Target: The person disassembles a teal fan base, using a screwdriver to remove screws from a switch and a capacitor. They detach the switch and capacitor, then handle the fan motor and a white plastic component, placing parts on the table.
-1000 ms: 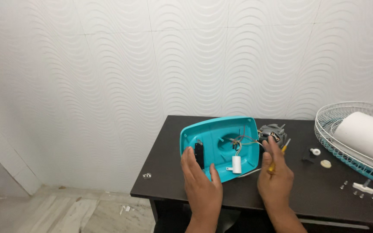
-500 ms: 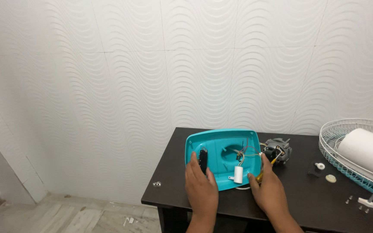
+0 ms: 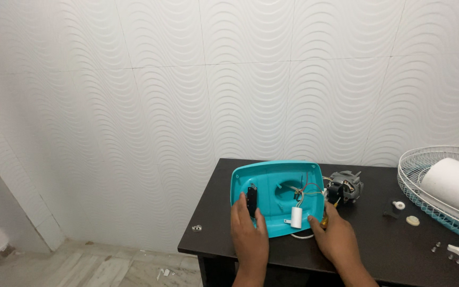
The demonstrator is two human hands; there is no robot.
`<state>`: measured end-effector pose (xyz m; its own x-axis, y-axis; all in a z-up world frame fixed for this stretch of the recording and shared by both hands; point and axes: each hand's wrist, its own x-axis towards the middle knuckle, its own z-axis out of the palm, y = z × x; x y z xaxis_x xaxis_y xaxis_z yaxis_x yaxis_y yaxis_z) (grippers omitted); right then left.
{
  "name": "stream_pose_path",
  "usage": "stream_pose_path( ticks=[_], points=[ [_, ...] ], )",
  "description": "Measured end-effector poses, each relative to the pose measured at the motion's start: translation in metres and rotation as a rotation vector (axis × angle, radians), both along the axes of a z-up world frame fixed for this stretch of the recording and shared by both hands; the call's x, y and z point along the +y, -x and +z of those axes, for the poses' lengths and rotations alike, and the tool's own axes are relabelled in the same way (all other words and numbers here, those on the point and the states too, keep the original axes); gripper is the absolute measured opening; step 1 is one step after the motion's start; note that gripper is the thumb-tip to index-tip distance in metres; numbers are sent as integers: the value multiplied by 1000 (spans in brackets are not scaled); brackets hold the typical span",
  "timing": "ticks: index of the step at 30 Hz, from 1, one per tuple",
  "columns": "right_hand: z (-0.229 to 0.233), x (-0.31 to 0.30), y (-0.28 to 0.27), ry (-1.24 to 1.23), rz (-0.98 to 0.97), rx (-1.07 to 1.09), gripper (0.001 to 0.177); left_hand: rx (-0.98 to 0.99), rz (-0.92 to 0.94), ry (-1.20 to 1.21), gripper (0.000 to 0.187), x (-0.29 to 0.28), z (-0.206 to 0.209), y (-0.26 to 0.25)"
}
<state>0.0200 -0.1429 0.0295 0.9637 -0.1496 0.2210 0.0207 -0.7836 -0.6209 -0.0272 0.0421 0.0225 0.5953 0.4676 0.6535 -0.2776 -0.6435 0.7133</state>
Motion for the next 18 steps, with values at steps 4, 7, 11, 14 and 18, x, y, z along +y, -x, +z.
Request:
stream_pose_path(
  ticks=[4,7,11,14,18],
  points=[
    [-1,0,2,-26,10,-55,65,-118,84,-54,46,0,-3,-1],
    [1,1,5,-32,12,-20,66,-136,98,-116,43,0,-4,1],
    [5,3,8,-11,26,-8,65,-100,135,-102,43,-4,3,0],
    [6,2,8,-4,63,-56,60,-55,169,-14,45,-6,10,-7],
    [4,1,11,-20,110,-15,56,-18,255,3,42,0,14,-18]
  ],
)
